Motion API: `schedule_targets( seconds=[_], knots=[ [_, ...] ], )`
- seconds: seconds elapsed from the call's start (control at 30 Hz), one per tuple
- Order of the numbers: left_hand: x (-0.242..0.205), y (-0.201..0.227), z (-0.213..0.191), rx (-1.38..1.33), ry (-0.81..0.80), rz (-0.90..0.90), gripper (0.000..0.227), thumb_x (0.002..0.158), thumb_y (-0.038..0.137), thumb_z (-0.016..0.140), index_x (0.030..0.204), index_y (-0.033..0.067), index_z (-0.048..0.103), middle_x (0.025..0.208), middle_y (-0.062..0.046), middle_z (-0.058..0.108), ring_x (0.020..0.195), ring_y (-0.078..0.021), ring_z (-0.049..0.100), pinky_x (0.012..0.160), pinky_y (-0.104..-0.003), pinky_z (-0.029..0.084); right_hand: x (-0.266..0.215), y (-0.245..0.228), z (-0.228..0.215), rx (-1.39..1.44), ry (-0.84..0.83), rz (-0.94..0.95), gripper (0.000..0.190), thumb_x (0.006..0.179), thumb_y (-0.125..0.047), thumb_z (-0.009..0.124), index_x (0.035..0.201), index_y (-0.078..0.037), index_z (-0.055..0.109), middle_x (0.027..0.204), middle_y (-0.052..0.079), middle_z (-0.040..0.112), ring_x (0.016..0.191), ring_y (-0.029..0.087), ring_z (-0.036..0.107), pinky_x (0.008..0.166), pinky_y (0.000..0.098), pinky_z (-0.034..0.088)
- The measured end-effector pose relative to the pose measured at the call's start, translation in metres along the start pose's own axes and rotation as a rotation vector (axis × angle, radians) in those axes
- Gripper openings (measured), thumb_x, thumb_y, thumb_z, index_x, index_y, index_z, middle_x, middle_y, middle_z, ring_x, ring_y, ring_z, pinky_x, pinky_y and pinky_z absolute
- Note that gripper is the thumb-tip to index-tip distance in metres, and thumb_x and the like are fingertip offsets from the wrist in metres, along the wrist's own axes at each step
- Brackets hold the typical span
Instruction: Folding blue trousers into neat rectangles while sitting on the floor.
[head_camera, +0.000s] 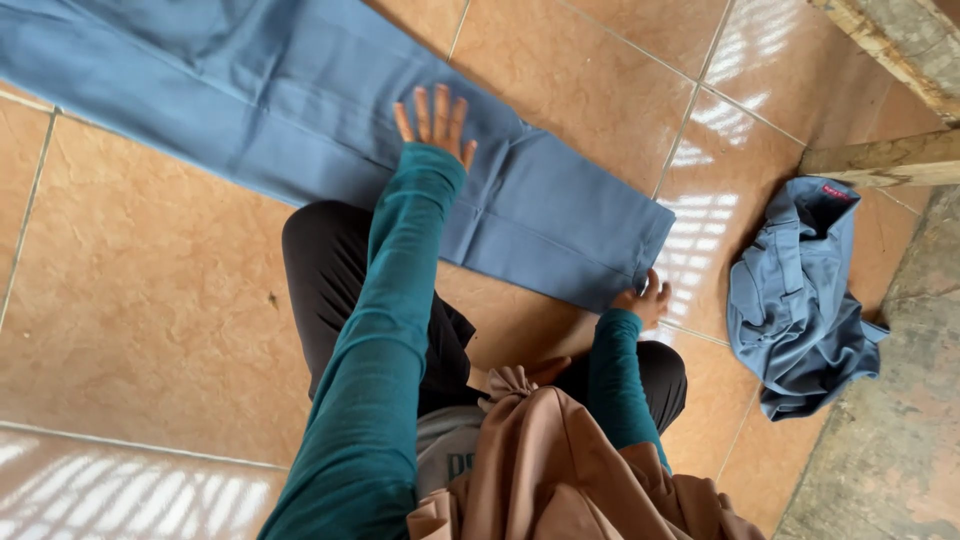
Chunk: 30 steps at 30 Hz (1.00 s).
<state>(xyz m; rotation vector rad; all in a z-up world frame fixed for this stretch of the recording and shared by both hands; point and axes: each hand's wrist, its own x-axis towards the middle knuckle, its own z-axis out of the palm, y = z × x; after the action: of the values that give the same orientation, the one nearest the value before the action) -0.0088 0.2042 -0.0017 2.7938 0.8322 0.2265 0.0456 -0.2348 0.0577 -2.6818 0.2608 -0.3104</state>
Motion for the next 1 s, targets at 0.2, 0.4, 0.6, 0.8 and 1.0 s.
schedule_targets(
  seconds=[0.2,0.4,0.6,0.8,1.0],
  knots=[
    [-0.014,0.098,0.011,-0.011,-0.326,0.369,0.064,0.109,0.042,0.033,0.165,0.0273,0.006,0.172,-0.003,-0.005,0.157,-0.0325,-0.008,0.126,-0.065,-0.008,-0.021,-0.113,0.068,-0.102,-0.061,-0.510,0.055,0.100,-0.019,0.064,0.148,-0.043,0.052,0.170,-0.002,0.024,0.157,0.024,0.018,0.119,0.0491,0.014],
    [-0.003,0.099,0.010,-0.117,-0.372,0.422,0.070,0.107,0.033,0.048,0.166,0.0302,0.009,0.173,0.001,0.000,0.158,-0.0267,0.001,0.128,-0.061,-0.005,-0.020,-0.146,0.117,-0.140,-0.508,-0.551,0.055,0.114,-0.053,0.033,0.165,-0.038,0.022,0.174,-0.007,0.008,0.160,0.020,0.000,0.126,0.0578,-0.001],
    [0.046,0.042,0.006,-0.134,-0.346,0.288,0.058,0.108,0.056,0.027,0.163,0.0416,0.011,0.173,0.002,0.002,0.158,-0.0287,-0.006,0.125,-0.067,-0.006,0.041,-0.083,0.036,-0.373,-0.360,-0.463,0.054,0.114,-0.045,0.038,0.165,-0.035,0.024,0.173,-0.003,0.014,0.159,0.025,0.009,0.125,0.0618,0.005],
    [0.055,0.034,-0.031,-0.137,-0.306,0.126,0.060,0.111,0.054,0.029,0.164,0.0361,0.008,0.172,-0.006,-0.005,0.155,-0.0338,-0.013,0.122,-0.072,-0.009,0.081,-0.032,0.023,-0.486,-0.451,-0.206,0.057,0.112,-0.059,0.015,0.166,-0.044,0.004,0.173,-0.012,-0.007,0.160,0.021,-0.009,0.122,0.0665,-0.009],
    [-0.018,0.091,-0.006,-0.121,-0.073,0.190,0.061,0.109,0.056,0.035,0.163,0.0345,0.017,0.169,-0.009,0.005,0.153,-0.0405,0.000,0.118,-0.074,0.001,0.000,-0.069,0.041,-0.459,-0.269,-0.285,0.056,0.116,-0.044,0.028,0.168,-0.038,0.009,0.174,0.002,-0.007,0.159,0.031,-0.007,0.124,0.0670,0.003]
  ],
)
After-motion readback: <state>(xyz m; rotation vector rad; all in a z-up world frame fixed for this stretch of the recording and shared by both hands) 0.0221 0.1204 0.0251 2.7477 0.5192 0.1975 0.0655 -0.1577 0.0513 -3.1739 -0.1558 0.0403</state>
